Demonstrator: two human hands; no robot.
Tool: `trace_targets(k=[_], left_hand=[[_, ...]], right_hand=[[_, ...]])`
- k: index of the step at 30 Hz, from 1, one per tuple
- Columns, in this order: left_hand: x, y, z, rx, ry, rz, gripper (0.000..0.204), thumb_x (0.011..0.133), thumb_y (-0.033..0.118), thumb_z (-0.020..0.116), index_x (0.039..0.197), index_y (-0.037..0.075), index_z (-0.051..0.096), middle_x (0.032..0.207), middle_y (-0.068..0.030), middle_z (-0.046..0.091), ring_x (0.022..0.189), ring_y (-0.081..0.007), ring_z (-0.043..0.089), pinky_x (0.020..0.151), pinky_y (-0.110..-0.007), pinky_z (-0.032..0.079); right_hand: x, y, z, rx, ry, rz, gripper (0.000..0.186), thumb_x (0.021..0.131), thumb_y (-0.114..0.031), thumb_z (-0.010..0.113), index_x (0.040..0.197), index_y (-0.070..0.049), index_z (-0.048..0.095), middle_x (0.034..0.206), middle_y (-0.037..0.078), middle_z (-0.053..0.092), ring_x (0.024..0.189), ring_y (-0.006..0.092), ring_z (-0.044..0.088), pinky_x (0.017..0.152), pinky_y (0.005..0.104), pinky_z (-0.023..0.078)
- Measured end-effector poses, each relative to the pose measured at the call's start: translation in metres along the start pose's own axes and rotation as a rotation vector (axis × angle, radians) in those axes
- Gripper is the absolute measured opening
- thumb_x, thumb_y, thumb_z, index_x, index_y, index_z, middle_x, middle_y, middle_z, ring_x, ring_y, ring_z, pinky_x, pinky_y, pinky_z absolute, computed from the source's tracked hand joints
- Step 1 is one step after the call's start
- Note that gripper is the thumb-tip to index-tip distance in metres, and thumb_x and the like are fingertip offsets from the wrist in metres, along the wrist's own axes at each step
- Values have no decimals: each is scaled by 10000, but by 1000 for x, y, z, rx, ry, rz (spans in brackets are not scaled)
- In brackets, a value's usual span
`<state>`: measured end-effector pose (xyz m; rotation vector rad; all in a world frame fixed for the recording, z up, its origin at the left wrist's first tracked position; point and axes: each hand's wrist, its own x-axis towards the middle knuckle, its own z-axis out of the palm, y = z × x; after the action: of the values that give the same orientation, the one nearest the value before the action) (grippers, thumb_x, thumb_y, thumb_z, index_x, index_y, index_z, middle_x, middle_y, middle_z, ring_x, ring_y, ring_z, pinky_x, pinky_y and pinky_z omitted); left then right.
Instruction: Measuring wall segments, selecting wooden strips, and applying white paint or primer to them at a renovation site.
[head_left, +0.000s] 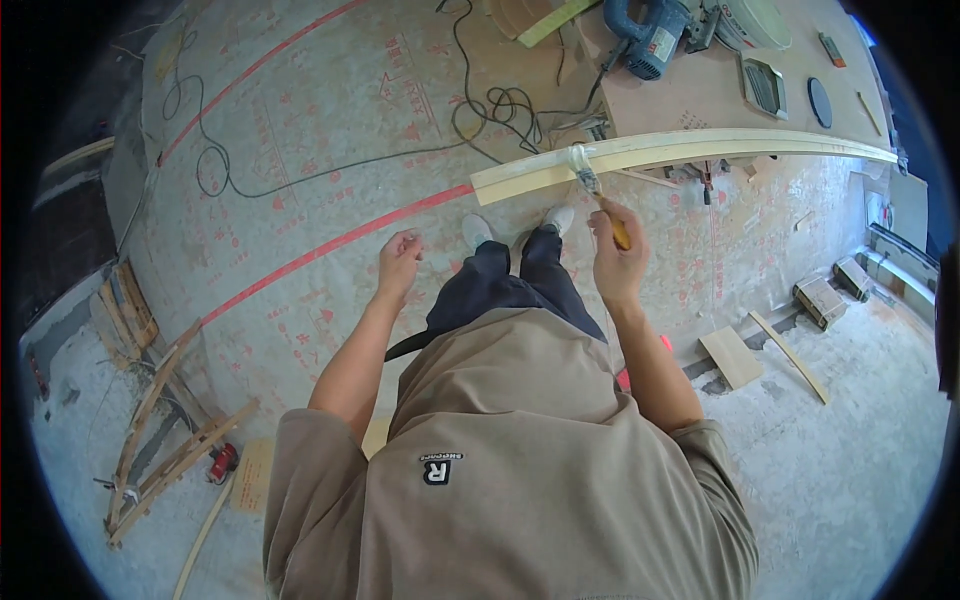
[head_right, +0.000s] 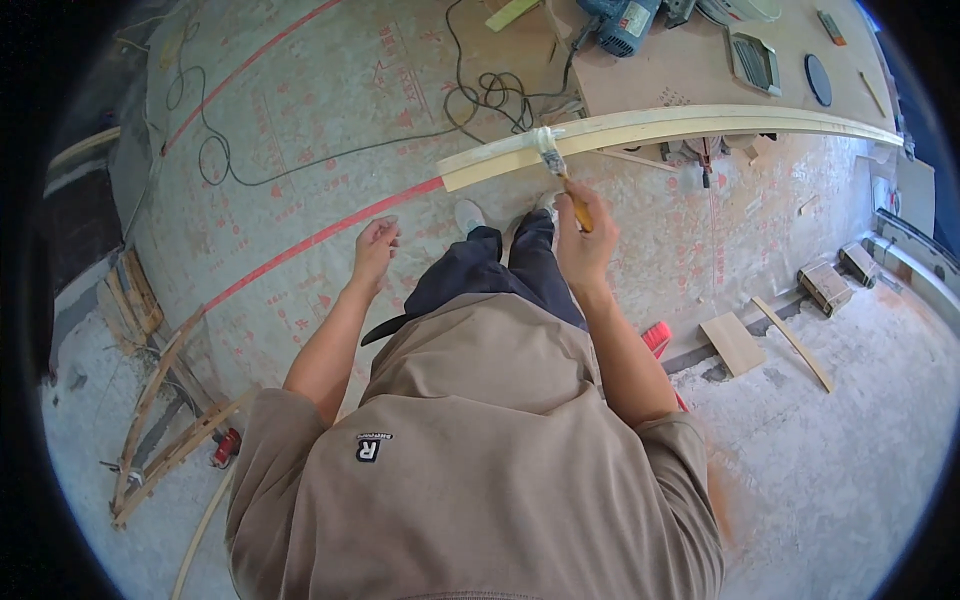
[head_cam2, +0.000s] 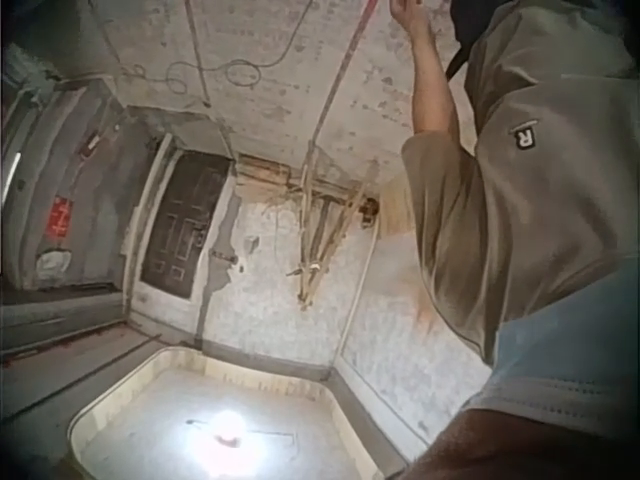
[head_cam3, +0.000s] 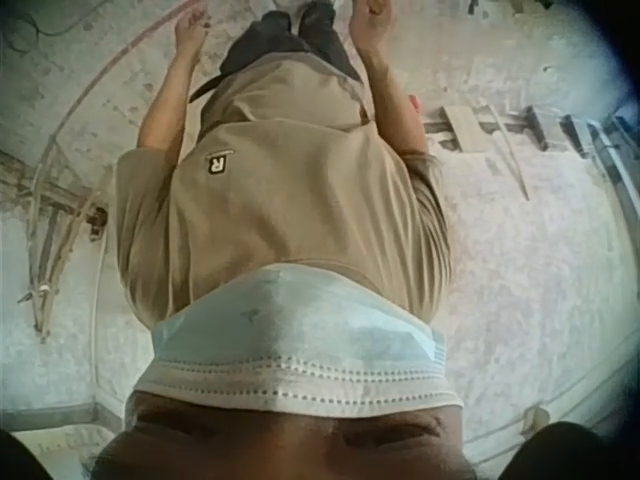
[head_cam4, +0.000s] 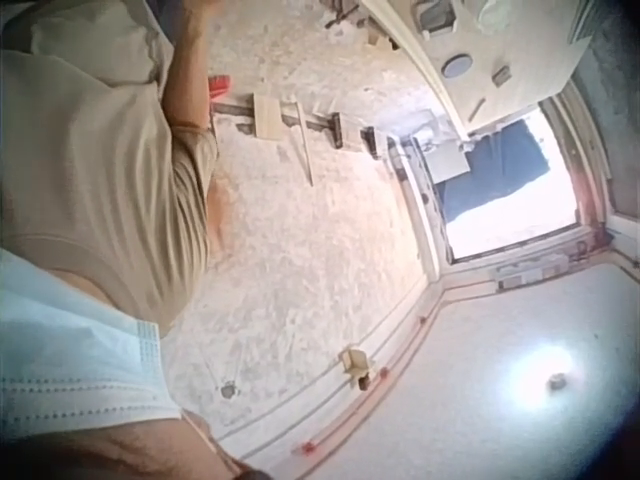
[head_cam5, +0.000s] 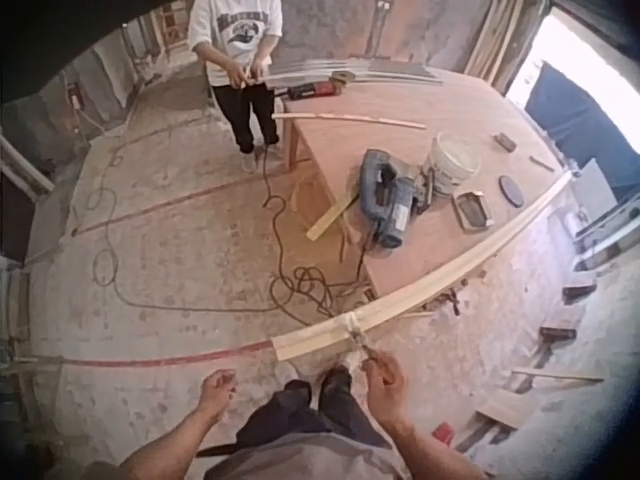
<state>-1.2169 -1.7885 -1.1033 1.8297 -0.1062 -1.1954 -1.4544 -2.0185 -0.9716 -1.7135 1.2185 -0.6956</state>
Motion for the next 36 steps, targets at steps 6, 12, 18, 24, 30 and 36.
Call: trace_targets(k=[6,12,18,24,30,36], left_hand=[[1,-28,-23,99,37,-126,253,955,220,591,1171,92,625,926,1,632,775,-100,546,658,-260,428],[5,-36,-35,65,41,-197,249,950,207,599,1167,86,627,927,-3,638,779,-107,552,618,-269,446],[10,-44,-46,87,16,-196,239,950,196,600,1155,76,633,940,-12,635,775,-108,557,632,-263,470],[10,-33,-48,110,17,-240,256,952,191,597,1176,70,625,952,-24,629,775,-116,552,641,-276,493],[13,-13,-42,73,-2,-216,248,954,190,593,1172,77,626,926,-13,620,777,-115,549,613,-271,476],[22,6,-25,107,-71,-189,236,954,205,596,1165,104,629,908,12,622,777,-101,549,636,-265,446]], right_hand=[[-29,-33,45,-73,-291,-156,198,870,-33,657,1067,-23,659,978,160,695,849,256,689,759,315,526],[-15,-22,31,-39,-175,-57,178,880,-39,642,1056,-15,665,910,138,706,807,172,691,717,300,531],[-24,-23,44,-16,-169,-123,177,859,-23,658,1036,-15,653,907,166,671,755,289,678,689,332,529],[-27,-38,59,81,-403,-295,182,854,-14,655,1036,-24,657,933,154,664,795,305,670,700,351,533],[-25,-31,34,-14,-268,-179,191,849,-30,667,1040,-29,658,914,158,657,809,313,657,708,356,531],[-25,-44,44,68,-496,-311,215,837,-44,679,1050,-29,660,903,156,656,807,328,652,711,373,529]])
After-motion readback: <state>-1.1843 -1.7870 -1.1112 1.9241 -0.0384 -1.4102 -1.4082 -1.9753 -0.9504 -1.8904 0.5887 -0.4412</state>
